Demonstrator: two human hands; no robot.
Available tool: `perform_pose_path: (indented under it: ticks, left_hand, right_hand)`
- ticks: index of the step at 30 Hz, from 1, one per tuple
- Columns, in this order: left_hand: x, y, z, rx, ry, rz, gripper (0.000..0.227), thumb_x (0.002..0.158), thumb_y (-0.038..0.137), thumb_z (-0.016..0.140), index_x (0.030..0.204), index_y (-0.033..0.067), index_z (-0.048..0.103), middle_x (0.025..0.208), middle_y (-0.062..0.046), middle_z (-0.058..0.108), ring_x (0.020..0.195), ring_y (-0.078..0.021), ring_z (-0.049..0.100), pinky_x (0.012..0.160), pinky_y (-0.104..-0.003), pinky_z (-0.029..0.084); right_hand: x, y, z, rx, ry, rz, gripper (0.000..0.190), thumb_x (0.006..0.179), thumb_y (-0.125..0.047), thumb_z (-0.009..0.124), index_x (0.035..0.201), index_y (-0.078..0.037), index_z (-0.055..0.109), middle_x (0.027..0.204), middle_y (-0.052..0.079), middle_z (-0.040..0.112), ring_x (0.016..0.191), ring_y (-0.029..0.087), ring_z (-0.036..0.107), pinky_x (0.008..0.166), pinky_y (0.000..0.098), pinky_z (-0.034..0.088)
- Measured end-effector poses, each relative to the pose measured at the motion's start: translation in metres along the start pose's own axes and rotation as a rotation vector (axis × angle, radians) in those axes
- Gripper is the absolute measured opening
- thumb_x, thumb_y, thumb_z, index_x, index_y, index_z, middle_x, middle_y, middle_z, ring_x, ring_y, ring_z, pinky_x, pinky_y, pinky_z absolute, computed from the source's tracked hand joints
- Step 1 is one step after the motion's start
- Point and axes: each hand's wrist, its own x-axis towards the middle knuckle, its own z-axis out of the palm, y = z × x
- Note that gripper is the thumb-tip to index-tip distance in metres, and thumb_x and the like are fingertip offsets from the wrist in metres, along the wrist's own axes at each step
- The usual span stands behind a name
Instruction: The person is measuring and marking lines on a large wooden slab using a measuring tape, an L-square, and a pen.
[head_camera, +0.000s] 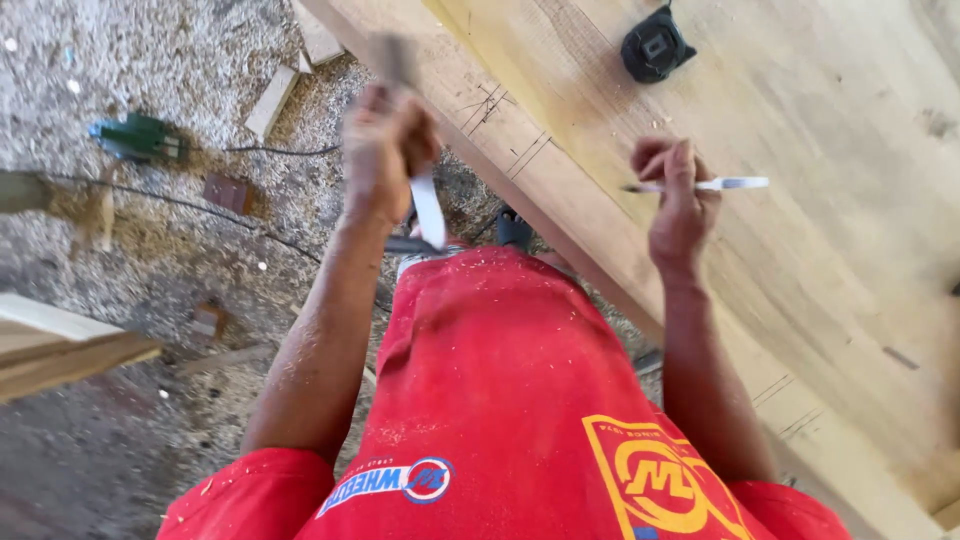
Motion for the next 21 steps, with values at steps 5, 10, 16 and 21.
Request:
perform_pose_path:
  ticks: [5,10,16,21]
  left_hand:
    - [0.018,0.04,0.005,-0.465,0.2,0.336,0.018,0.11,0.02,0.051,0.114,0.0046,0.058,0.092,-0.015,0.07,0.077,-0.026,0.069,0.068,-0.041,0.06]
    - [0.005,0.032,0.04,-0.625,0.242,-0.141,0.026,0.103,0.027,0.04,0.115,0.0063,0.051,0.095,-0.019,0.07,0.091,-0.0344,0.071,0.085,-0.051,0.064]
    - [0.041,0.053,-0.025,0.633,-0.258,-0.28,0.035,0.095,0.021,0.063,0.125,0.0051,0.055,0.104,-0.017,0.071,0.087,-0.0323,0.072,0.072,-0.051,0.062]
    - [0.089,0.04,-0.069,1.233,-0.602,0.742,0.039,0.096,0.028,0.075,0.13,0.0098,0.069,0.129,-0.015,0.068,0.126,-0.0288,0.056,0.107,-0.048,0.044]
  right_hand:
    - [-0.052,-0.028,0.046,-0.16,-0.111,0.493,0.031,0.108,-0.025,0.05,0.114,-0.003,0.071,0.094,0.006,0.073,0.058,0.008,0.055,0.049,0.0243,0.043]
    - [-0.088,0.004,0.113,-0.009,-0.032,0.514,0.019,0.103,-0.023,0.059,0.11,-0.007,0.067,0.071,-0.002,0.061,0.053,0.006,0.055,0.046,0.023,0.044]
    - [-0.129,0.003,0.109,-0.158,0.555,0.683,0.025,0.098,-0.029,0.069,0.087,-0.007,0.071,0.065,-0.002,0.064,0.046,0.005,0.049,0.04,0.0232,0.035]
    - [-0.147,0.02,0.122,-0.079,0.74,0.641,0.024,0.099,-0.028,0.073,0.088,-0.006,0.069,0.062,-0.003,0.057,0.045,0.005,0.044,0.04,0.0235,0.031]
